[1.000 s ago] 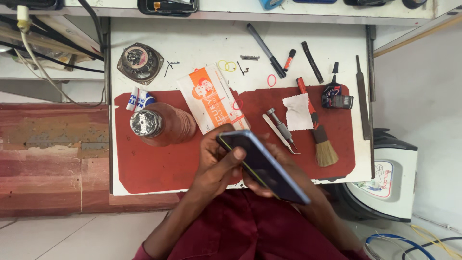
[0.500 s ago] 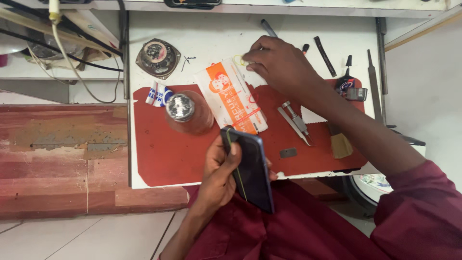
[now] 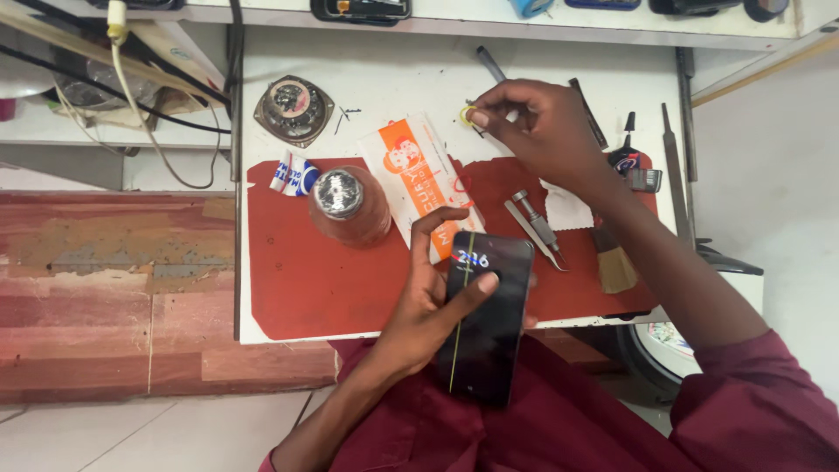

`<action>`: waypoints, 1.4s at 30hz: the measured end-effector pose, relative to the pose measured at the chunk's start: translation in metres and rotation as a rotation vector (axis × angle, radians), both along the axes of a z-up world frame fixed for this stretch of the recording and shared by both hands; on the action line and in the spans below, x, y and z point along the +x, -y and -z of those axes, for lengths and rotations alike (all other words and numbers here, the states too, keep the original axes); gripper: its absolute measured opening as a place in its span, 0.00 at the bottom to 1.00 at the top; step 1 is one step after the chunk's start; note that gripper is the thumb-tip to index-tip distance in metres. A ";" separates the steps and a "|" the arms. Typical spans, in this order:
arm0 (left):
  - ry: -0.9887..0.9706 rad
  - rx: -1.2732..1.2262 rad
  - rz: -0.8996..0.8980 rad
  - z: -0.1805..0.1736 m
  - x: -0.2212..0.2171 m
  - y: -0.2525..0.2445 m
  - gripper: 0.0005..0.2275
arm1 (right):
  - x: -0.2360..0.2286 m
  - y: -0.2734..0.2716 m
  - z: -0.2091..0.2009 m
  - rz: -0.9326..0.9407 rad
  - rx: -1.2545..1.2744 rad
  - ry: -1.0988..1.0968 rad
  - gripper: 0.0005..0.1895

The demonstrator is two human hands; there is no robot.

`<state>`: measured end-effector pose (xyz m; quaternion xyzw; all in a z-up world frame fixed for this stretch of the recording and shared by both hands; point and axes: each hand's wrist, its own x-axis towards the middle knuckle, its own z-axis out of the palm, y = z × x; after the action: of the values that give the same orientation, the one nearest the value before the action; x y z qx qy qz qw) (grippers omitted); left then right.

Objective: The person wipes the screen and back of a blue smartphone with a white cloth. They then pick up a yellow rubber band and wrap it around the phone, followed by a red rubber band, securing both around the device.

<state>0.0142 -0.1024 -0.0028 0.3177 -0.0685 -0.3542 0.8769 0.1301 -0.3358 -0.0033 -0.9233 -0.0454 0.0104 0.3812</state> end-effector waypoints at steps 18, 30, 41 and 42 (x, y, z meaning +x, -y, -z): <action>0.537 0.599 -0.569 0.004 0.031 0.051 0.04 | -0.154 0.012 -0.004 0.145 0.542 -0.078 0.10; 0.484 0.407 -0.239 -0.010 0.027 0.063 0.04 | -0.164 0.032 -0.088 0.065 0.798 0.162 0.25; 0.623 0.382 -0.223 -0.019 0.003 0.056 0.15 | -0.154 0.021 -0.079 -0.189 0.671 0.076 0.56; 0.647 0.403 -0.193 -0.018 0.004 0.054 0.14 | -0.157 0.020 -0.080 -0.164 0.683 0.067 0.55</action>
<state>0.0178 -0.1563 0.0157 0.5835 -0.2402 -0.1582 0.7594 -0.0265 -0.3562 0.0766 -0.7356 -0.1328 -0.0050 0.6643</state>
